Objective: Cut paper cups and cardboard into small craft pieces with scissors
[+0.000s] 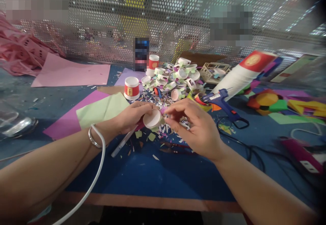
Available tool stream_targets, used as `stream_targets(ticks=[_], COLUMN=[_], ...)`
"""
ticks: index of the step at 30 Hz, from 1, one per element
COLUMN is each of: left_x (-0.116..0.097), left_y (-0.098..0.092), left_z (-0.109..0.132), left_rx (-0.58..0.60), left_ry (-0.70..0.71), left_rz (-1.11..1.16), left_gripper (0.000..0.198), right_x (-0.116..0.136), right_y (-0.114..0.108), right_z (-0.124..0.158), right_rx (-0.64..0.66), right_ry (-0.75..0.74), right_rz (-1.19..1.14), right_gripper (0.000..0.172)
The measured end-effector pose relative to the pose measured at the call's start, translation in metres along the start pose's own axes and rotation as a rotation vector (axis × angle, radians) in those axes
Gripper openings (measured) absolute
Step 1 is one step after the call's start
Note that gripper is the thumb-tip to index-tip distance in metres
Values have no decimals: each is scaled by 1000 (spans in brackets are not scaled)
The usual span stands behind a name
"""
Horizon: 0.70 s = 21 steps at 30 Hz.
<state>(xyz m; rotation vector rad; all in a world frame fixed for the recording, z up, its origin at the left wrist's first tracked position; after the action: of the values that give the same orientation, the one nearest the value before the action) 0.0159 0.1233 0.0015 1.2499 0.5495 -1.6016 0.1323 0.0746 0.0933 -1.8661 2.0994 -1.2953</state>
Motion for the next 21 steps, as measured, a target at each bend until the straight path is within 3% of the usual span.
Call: stream_targets(ticks=[3,8,16,21], left_x=[-1,-2,1,5], left_y=[0,2,4,9], left_z=[0,2,2,1], left_rx=[4,-9,10,41], left_ry=[-2,19,23,-22], left_rz=[58,-3,-20,28], left_gripper=[10,8,9,11], right_x=[-13,-33,-40,-38], right_y=[-4,10,21,22], right_z=[5,14,13,12], right_rx=[-70,-52,-81,-71], right_ry=[117,280,332,315], right_rz=[-30,-231,-524,-557], right_gripper=[12,18,19,15])
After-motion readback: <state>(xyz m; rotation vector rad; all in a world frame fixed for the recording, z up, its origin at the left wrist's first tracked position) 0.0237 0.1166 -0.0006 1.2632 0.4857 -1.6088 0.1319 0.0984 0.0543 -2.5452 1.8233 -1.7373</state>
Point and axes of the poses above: each hand's wrist, its own z-axis away from the middle knuckle, its own y-axis out of the palm, x = y × z, the point moved 10 cm from there along -z, towards the middle knuckle, and after that the axes turned 14 degrees about -y, right-handed, at the moved point
